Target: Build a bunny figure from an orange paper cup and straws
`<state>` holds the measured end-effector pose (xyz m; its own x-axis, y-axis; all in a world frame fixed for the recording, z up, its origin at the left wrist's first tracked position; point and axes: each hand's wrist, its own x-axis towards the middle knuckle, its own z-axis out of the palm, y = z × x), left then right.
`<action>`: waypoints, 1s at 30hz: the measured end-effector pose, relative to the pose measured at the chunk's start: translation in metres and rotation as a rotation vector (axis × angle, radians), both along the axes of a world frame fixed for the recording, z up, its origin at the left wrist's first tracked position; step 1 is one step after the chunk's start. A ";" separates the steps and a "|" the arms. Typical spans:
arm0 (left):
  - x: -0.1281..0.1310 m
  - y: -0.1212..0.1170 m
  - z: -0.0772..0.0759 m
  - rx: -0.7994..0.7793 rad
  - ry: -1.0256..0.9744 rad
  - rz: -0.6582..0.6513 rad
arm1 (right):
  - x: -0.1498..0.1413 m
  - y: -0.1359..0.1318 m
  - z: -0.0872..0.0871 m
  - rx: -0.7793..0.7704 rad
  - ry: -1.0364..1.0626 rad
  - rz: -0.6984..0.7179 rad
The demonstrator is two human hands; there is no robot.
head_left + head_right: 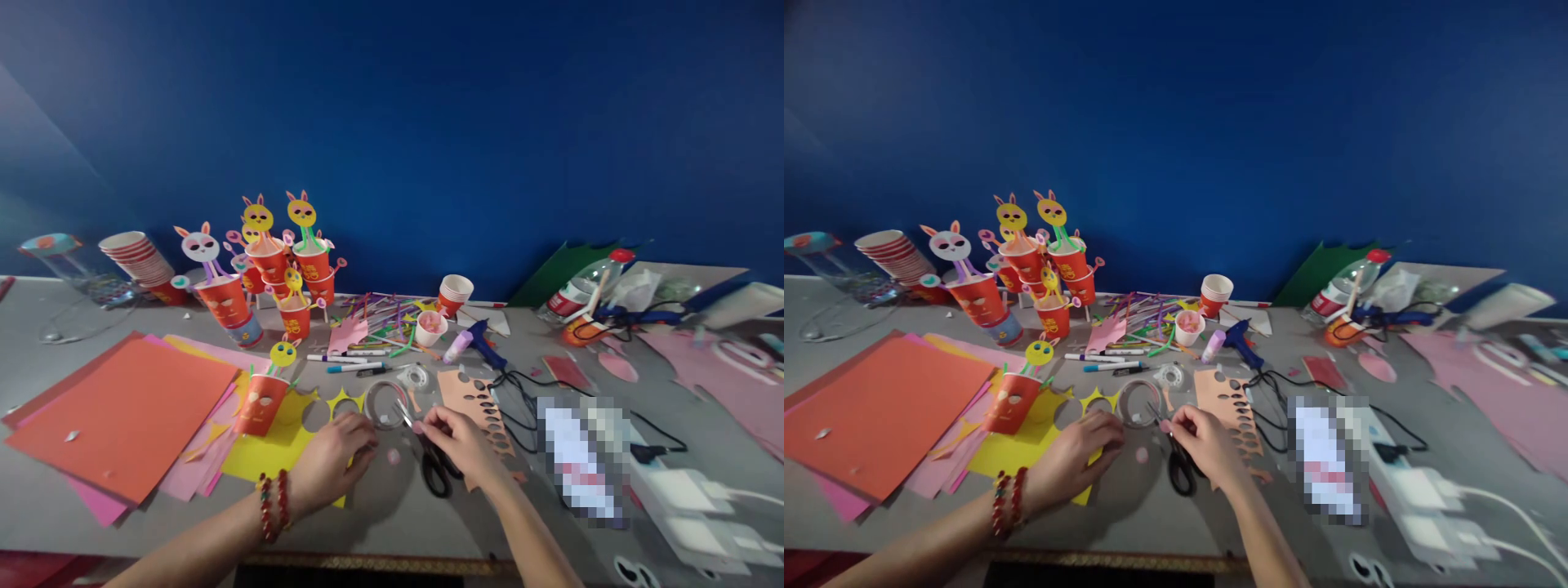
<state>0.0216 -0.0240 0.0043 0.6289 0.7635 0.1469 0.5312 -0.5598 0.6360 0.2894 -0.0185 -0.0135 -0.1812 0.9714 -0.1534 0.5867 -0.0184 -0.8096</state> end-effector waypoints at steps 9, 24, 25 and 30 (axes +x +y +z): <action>0.021 0.009 -0.001 0.145 0.199 -0.047 | -0.012 0.010 0.004 0.040 -0.095 -0.004; 0.023 0.011 -0.005 0.094 0.161 -0.058 | -0.015 0.009 0.008 0.083 -0.244 0.004; 0.023 0.011 -0.005 0.095 0.160 -0.057 | -0.015 0.009 0.008 0.089 -0.247 0.004; 0.021 0.011 -0.004 0.107 0.161 -0.058 | -0.015 0.006 0.006 0.108 -0.275 -0.020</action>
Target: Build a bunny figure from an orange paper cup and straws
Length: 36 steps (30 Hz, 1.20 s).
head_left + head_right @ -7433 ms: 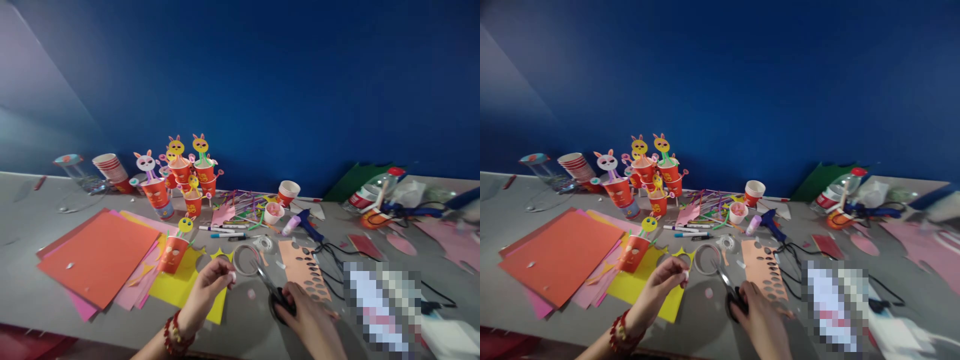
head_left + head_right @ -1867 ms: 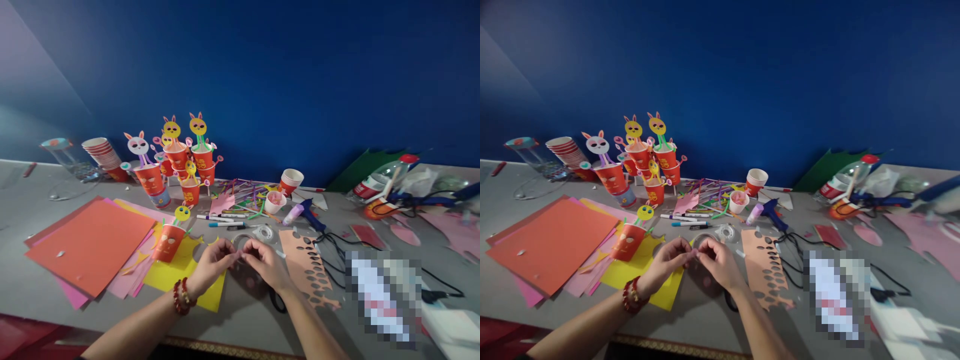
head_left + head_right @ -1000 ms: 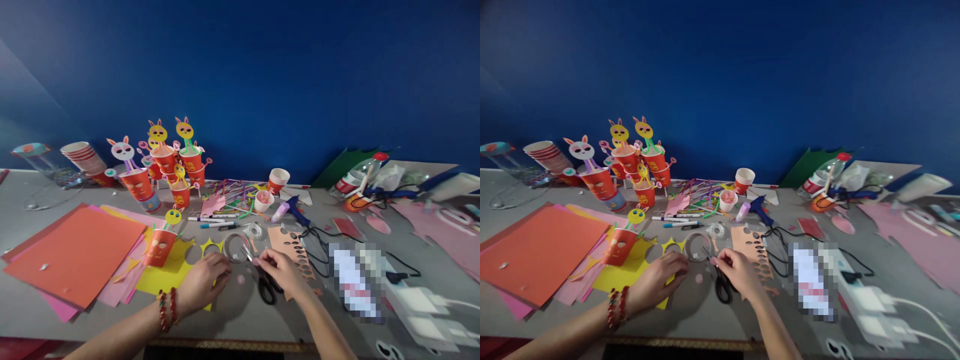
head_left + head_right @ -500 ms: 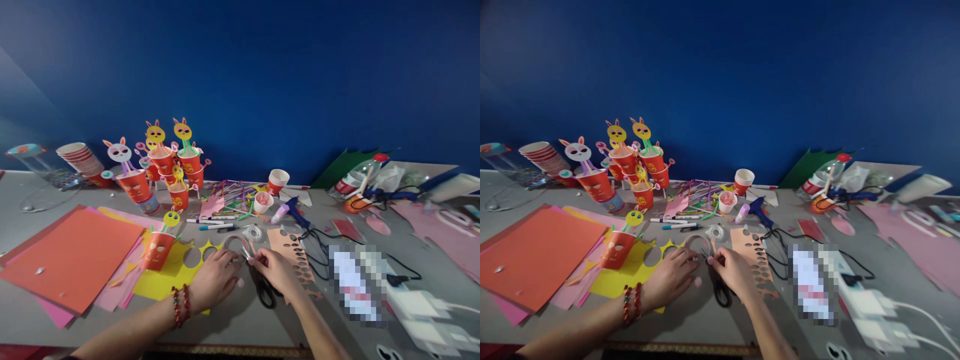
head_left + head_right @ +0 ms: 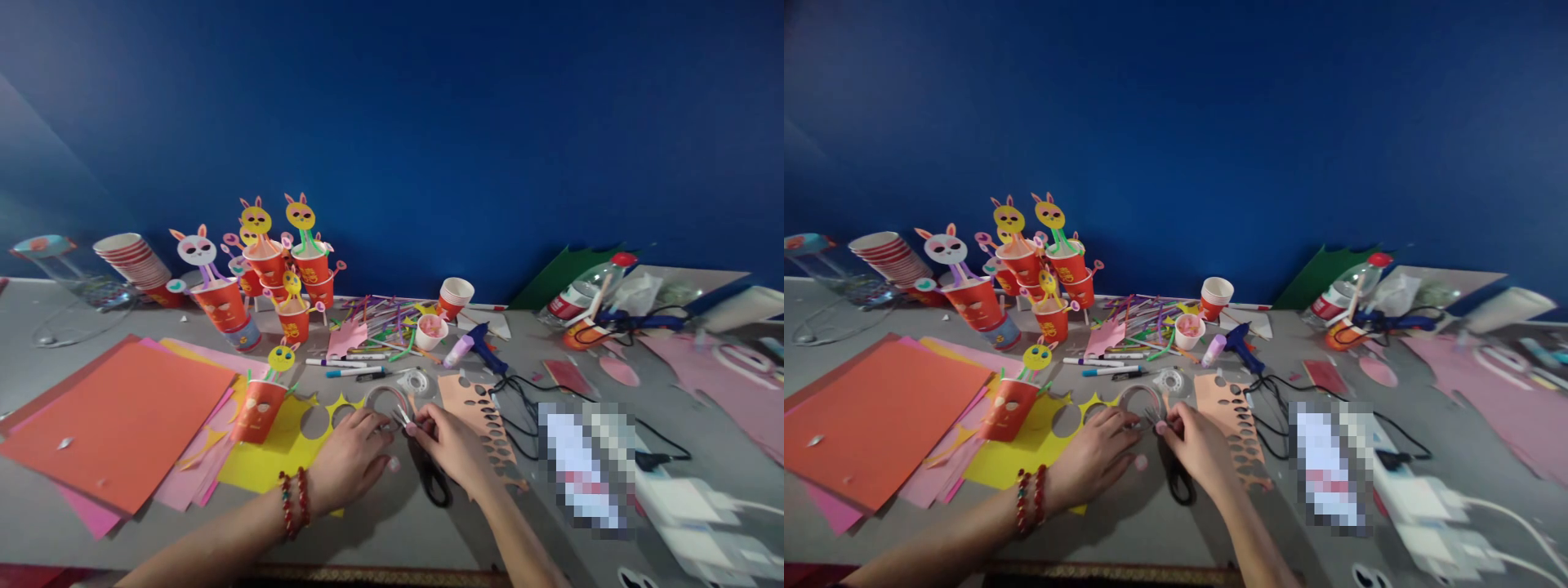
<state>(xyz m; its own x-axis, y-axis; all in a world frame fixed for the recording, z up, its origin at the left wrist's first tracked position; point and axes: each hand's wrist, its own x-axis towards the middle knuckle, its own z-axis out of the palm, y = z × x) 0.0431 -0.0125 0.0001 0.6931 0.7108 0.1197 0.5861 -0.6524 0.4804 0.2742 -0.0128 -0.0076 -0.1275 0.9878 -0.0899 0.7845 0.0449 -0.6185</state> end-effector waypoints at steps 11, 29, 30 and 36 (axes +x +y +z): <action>-0.006 0.003 0.007 0.039 -0.019 0.001 | 0.001 0.000 -0.001 0.005 0.013 0.072; -0.025 0.068 0.009 0.134 0.357 0.517 | 0.002 -0.021 0.008 0.159 0.118 0.073; -0.026 0.066 0.010 0.132 0.345 0.525 | 0.001 -0.021 0.007 0.159 0.129 0.079; -0.023 0.050 0.021 0.094 0.229 0.538 | -0.008 -0.021 0.007 0.130 0.243 0.051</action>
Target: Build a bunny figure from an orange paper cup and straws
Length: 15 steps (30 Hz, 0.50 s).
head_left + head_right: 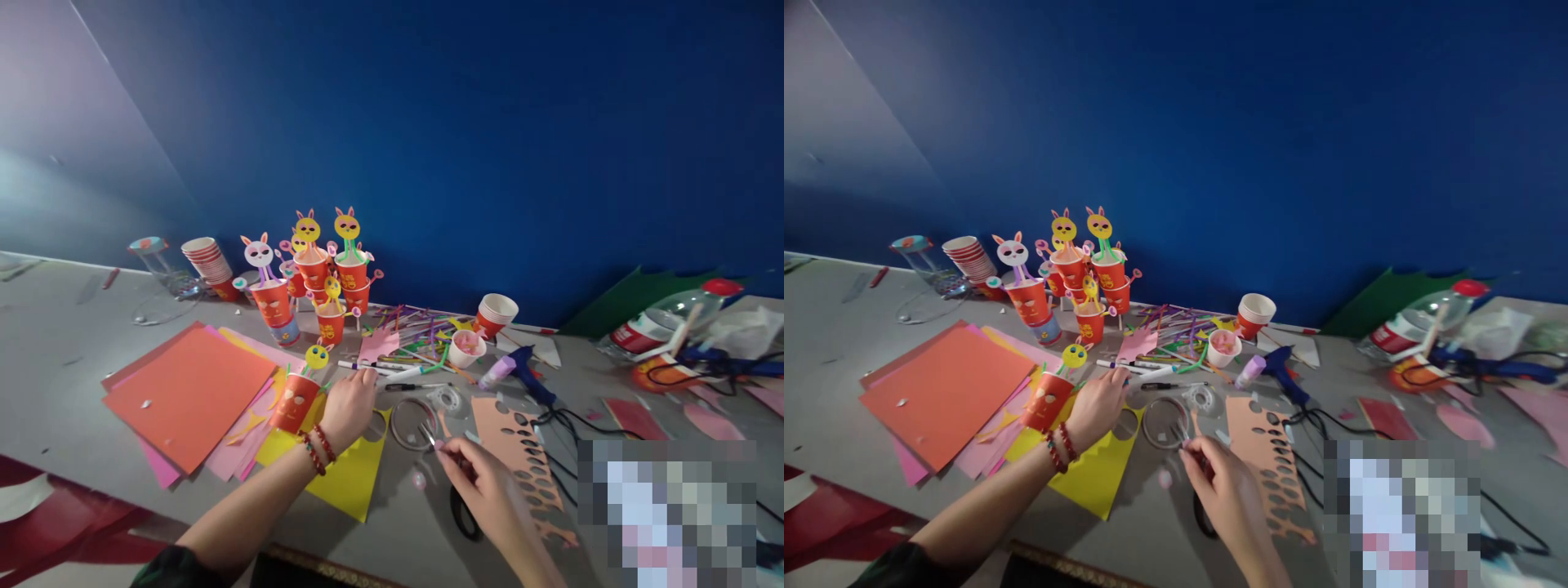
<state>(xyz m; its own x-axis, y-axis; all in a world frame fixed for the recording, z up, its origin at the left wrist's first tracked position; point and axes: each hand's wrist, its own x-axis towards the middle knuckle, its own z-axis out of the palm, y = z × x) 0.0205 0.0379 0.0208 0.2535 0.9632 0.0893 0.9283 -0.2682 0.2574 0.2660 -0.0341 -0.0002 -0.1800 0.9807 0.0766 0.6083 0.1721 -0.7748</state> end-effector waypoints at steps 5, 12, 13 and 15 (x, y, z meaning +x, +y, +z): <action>0.023 -0.037 0.006 -0.033 -0.138 -0.267 | -0.014 0.000 0.005 -0.121 0.378 -0.036; 0.040 -0.067 0.006 -0.068 -0.356 -0.453 | -0.027 -0.019 0.003 -0.138 0.531 -0.272; 0.041 -0.068 0.004 -0.076 -0.351 -0.457 | -0.027 -0.022 0.003 -0.138 0.537 -0.282; 0.041 -0.071 0.000 -0.096 -0.327 -0.476 | -0.025 -0.026 0.004 -0.156 0.527 -0.245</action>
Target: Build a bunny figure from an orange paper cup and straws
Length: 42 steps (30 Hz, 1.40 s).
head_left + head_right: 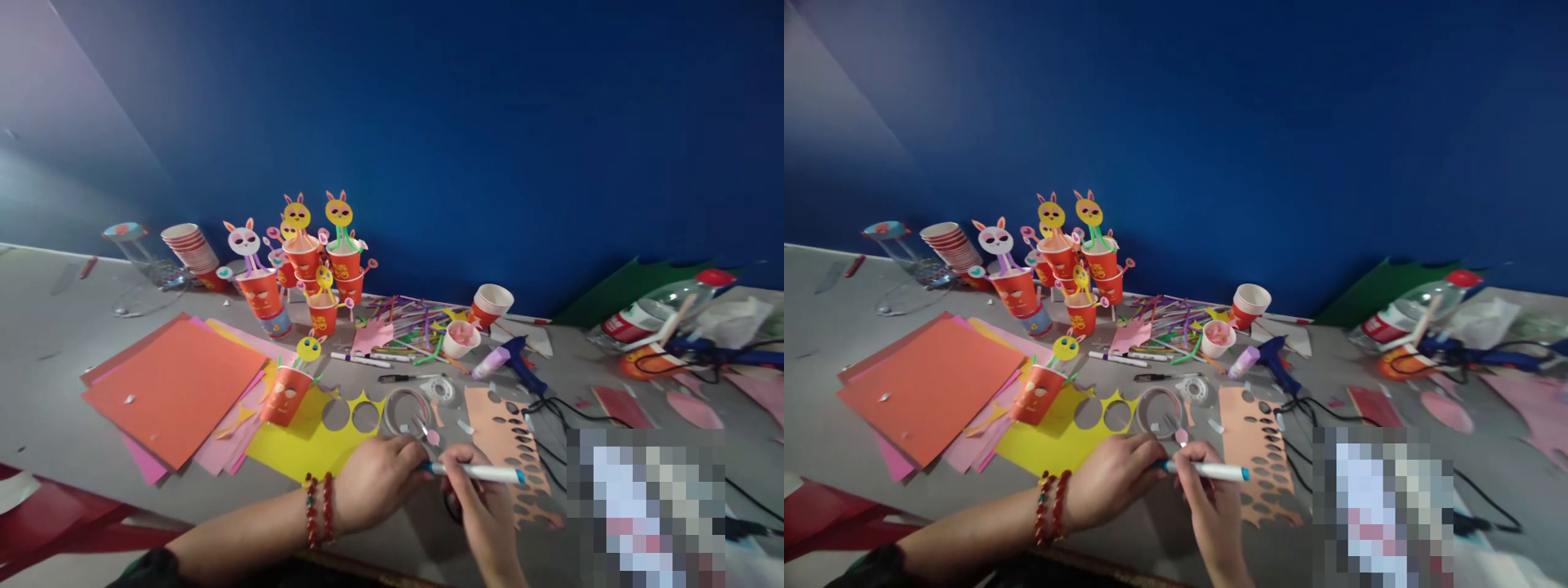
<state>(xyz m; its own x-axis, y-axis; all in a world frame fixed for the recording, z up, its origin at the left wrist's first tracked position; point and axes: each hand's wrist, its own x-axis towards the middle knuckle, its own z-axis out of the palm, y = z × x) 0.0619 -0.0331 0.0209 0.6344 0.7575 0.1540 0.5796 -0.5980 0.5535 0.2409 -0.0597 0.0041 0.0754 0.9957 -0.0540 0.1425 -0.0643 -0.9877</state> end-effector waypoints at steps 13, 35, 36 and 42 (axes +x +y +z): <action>0.001 -0.019 0.011 -1.308 -0.520 -0.159 | 0.020 -0.028 0.016 0.143 0.259 -0.282; -0.003 0.045 -0.046 0.319 -0.006 -0.132 | 0.052 0.043 -0.006 0.066 -0.121 0.208; -0.004 0.046 -0.047 0.329 -0.012 -0.142 | 0.051 0.044 -0.007 0.065 -0.120 0.221; -0.010 0.049 -0.048 0.280 -0.019 -0.235 | 0.046 0.046 -0.023 0.101 -0.133 0.176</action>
<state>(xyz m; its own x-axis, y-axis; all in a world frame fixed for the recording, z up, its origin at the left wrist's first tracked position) 0.0520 0.0156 -0.0269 0.7813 0.5183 0.3477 0.3999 -0.8434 0.3588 0.2864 -0.0135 -0.0187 -0.0996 0.9940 0.0455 0.2724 0.0713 -0.9595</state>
